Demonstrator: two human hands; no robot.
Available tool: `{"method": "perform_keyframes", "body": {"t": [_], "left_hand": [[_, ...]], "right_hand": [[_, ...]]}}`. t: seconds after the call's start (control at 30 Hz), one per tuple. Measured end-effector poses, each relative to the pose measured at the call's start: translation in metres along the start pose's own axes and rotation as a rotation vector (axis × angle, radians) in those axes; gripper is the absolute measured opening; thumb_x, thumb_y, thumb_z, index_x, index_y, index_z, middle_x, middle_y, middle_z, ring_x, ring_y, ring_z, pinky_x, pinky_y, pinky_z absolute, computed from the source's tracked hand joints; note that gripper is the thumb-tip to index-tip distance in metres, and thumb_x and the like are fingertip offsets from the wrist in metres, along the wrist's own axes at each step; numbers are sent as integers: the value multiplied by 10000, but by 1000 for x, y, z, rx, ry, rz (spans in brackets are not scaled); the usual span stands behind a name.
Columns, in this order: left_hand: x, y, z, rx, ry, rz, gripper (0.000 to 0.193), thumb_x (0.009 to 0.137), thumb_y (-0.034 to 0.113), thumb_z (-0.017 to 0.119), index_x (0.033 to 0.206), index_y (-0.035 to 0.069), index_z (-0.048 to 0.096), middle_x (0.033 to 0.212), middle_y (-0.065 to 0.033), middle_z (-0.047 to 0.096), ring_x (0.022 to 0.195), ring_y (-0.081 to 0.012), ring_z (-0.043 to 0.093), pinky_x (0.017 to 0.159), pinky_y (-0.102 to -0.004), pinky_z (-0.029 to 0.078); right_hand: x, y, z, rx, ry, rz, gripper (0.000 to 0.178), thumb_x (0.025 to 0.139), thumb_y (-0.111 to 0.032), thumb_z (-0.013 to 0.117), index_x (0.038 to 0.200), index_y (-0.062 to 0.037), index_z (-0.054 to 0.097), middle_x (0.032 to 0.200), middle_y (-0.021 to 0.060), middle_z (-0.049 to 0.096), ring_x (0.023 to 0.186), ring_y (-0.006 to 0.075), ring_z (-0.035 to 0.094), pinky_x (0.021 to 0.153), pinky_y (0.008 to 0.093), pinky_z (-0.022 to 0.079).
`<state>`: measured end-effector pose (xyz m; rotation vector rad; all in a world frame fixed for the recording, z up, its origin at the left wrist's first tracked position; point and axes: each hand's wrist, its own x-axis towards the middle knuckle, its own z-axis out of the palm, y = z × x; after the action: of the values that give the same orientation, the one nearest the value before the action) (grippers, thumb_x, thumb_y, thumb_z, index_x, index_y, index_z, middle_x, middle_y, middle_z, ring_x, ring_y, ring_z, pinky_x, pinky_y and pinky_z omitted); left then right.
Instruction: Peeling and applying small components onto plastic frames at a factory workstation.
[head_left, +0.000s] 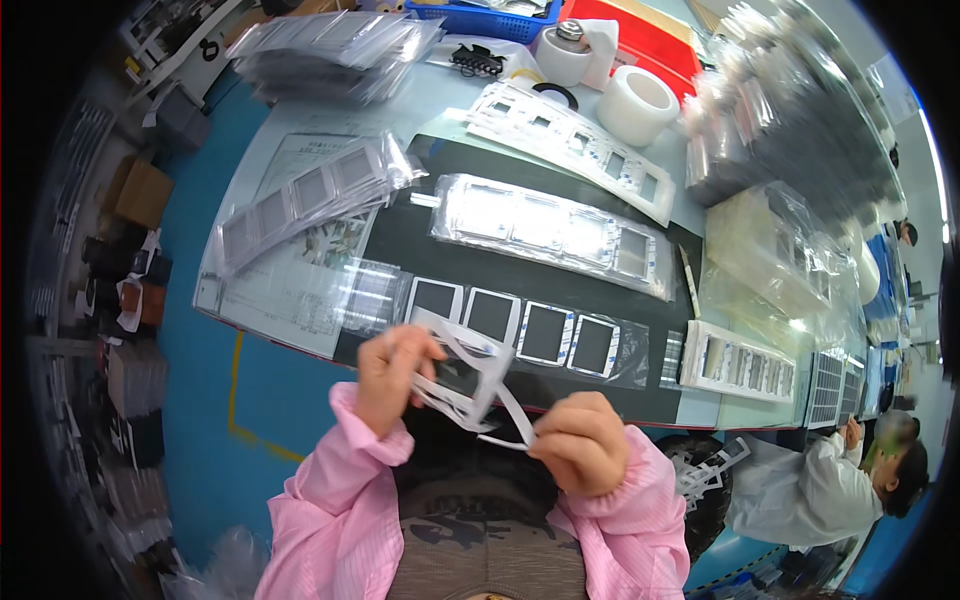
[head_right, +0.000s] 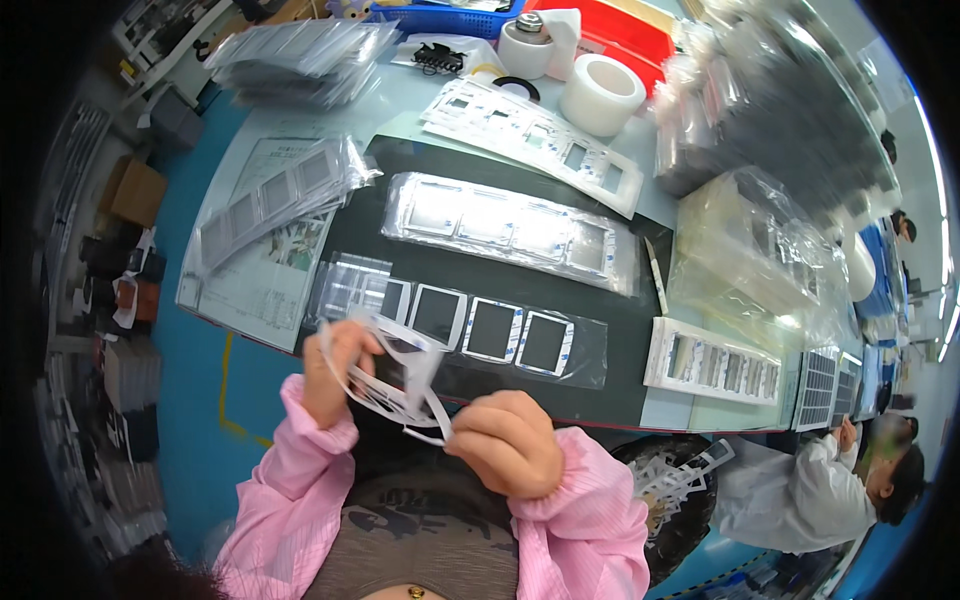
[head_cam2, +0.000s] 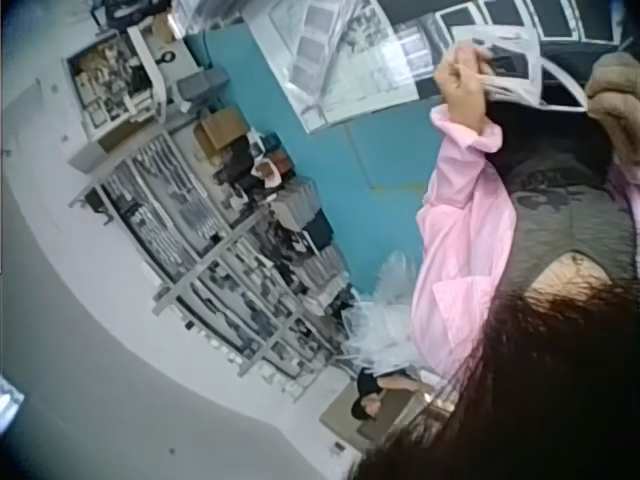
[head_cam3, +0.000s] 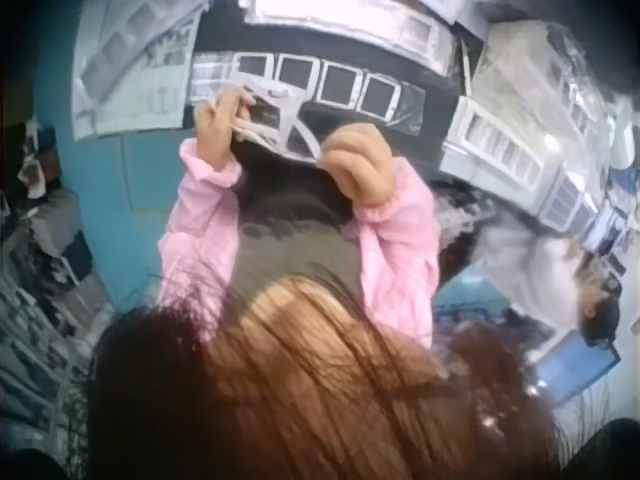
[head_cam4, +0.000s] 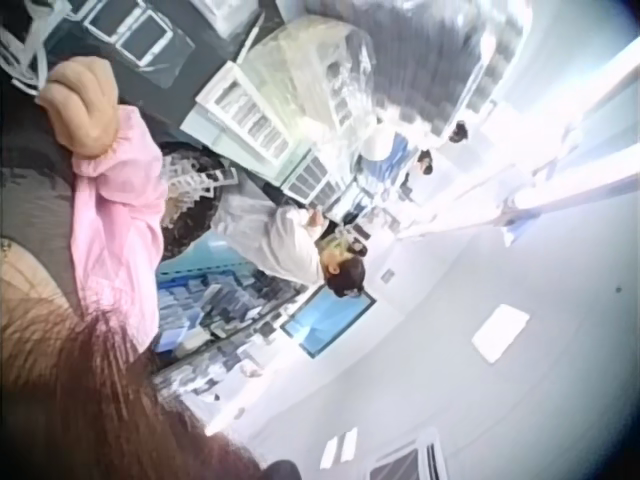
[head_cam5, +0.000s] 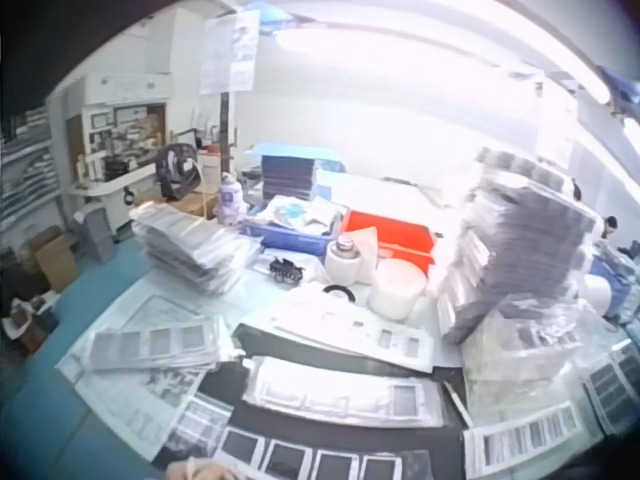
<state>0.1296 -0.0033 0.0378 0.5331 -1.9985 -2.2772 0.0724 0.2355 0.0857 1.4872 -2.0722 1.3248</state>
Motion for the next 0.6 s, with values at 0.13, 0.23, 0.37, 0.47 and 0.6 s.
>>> {"method": "perform_keyframes", "body": {"t": [0.13,0.23,0.37,0.47,0.6], "left_hand": [[-6,1,-31,-7,145,26,311,1025,263,517,853,32,634,581,1,540,421,-35,423,391,-190,302],[-19,5,-19,115,40,166,159,868,156,739,851,27,648,670,9,588,577,-81,512,525,-231,396],[-21,-4,-6,524,-122,411,217,699,31,747,912,46,705,732,-90,669,630,-208,653,582,-278,491],[-18,-6,0,716,-64,567,391,601,-32,698,975,75,732,687,-82,656,582,-258,636,524,-299,486],[-13,-11,-4,973,-85,613,465,615,32,669,1068,131,712,659,-21,618,545,-201,608,492,-321,472]], "right_hand": [[4,-2,-18,272,165,281,240,752,91,675,947,-36,616,921,114,634,795,246,596,738,335,475],[18,26,-7,232,177,409,230,801,86,652,1003,-4,586,905,120,617,777,214,584,726,305,471],[21,60,25,278,138,643,248,806,38,708,1015,5,579,824,68,616,731,142,568,714,273,466],[14,79,44,286,112,677,268,796,17,732,1016,-5,581,781,43,613,712,127,567,703,271,461],[8,87,53,207,69,643,277,786,3,743,1017,-26,594,782,36,612,721,133,563,711,267,446]]}}
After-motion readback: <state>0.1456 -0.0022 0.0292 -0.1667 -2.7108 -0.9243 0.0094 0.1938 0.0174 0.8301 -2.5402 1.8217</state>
